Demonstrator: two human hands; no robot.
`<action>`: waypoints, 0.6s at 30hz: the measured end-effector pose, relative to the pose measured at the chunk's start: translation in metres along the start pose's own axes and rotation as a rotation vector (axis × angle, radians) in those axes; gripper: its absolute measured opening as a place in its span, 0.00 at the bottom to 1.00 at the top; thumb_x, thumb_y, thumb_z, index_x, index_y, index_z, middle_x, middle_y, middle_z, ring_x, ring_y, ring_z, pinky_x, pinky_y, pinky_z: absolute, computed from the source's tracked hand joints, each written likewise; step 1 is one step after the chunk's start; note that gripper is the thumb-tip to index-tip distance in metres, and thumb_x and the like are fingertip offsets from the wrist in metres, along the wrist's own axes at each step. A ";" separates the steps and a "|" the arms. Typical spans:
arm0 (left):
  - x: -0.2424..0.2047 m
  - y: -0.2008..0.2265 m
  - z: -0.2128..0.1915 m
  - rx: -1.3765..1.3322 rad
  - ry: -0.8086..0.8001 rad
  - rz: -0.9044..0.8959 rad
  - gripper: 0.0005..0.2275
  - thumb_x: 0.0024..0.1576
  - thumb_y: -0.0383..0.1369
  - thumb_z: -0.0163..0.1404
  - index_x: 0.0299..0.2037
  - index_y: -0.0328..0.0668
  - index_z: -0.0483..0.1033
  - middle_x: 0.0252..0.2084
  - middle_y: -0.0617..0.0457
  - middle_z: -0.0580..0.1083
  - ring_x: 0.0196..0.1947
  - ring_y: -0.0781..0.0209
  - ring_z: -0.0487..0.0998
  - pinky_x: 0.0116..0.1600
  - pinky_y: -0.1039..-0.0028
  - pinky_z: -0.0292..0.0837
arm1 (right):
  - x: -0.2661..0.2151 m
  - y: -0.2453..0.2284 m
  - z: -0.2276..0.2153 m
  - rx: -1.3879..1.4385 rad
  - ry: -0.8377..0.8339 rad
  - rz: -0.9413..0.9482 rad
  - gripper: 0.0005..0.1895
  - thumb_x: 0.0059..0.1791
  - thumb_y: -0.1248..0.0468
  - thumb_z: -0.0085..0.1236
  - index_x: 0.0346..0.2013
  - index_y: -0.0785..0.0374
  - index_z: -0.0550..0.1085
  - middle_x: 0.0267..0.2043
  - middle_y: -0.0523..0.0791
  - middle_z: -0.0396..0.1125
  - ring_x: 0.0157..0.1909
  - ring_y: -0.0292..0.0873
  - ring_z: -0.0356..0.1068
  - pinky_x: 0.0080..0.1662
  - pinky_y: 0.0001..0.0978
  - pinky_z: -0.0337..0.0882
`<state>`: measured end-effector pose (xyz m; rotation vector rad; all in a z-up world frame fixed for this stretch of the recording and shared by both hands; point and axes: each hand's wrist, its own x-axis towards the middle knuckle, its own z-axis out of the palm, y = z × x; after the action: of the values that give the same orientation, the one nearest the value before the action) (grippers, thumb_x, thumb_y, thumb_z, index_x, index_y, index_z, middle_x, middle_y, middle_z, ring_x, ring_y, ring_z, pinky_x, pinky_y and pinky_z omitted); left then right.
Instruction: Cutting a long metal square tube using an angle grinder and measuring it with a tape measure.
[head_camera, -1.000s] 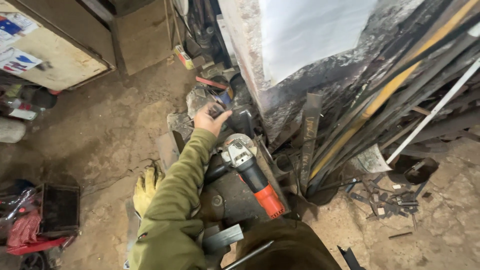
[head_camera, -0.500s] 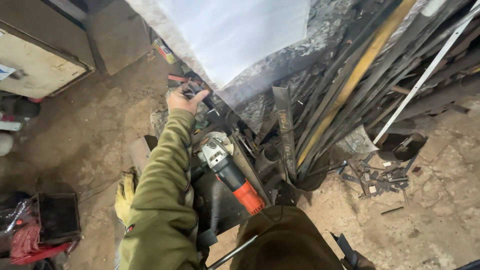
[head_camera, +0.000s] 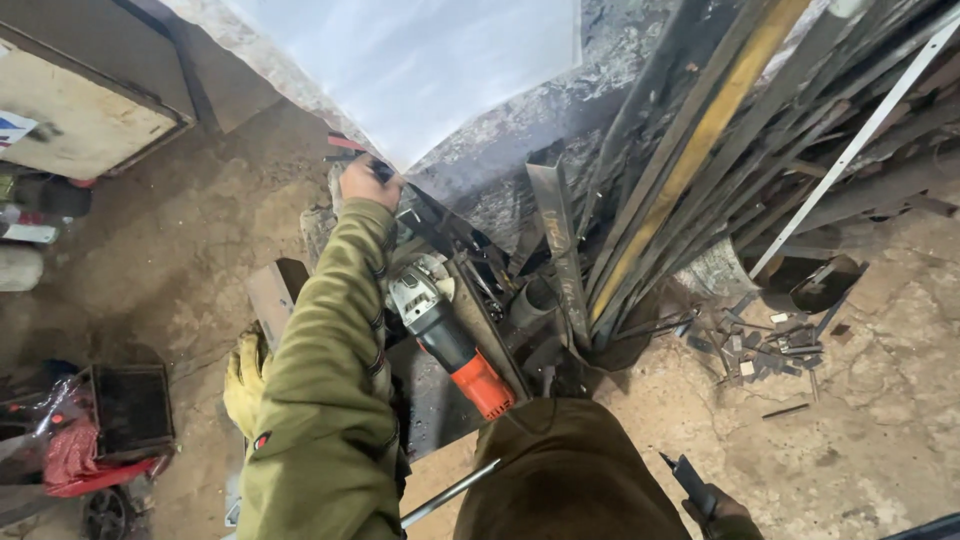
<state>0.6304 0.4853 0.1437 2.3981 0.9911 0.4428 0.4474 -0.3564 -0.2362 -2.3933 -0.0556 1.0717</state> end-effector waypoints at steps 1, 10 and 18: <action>0.000 0.001 -0.001 0.011 -0.010 -0.008 0.15 0.47 0.32 0.66 0.42 0.37 0.81 0.38 0.45 0.82 0.39 0.52 0.84 0.50 0.66 0.77 | 0.002 -0.003 -0.003 -0.062 -0.032 0.025 0.17 0.40 0.54 0.72 0.40 0.53 0.79 0.33 0.47 0.75 0.39 0.47 0.75 0.46 0.39 0.75; 0.023 -0.025 0.013 0.058 -0.061 -0.019 0.13 0.50 0.29 0.62 0.45 0.38 0.82 0.41 0.43 0.82 0.45 0.51 0.83 0.52 0.65 0.76 | 0.009 0.038 0.020 -0.099 -0.118 0.100 0.23 0.36 0.47 0.74 0.41 0.51 0.80 0.33 0.46 0.78 0.40 0.45 0.79 0.47 0.38 0.77; 0.008 -0.014 -0.047 -0.394 -0.190 -0.284 0.22 0.47 0.31 0.63 0.53 0.40 0.73 0.43 0.50 0.81 0.41 0.64 0.82 0.48 0.73 0.78 | 0.005 0.026 0.015 -0.167 -0.068 -0.016 0.19 0.39 0.49 0.72 0.37 0.53 0.78 0.30 0.46 0.75 0.36 0.46 0.75 0.45 0.39 0.76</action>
<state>0.6056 0.5148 0.1751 1.8777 1.0298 0.2695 0.4357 -0.3707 -0.2603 -2.4982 -0.1954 1.1826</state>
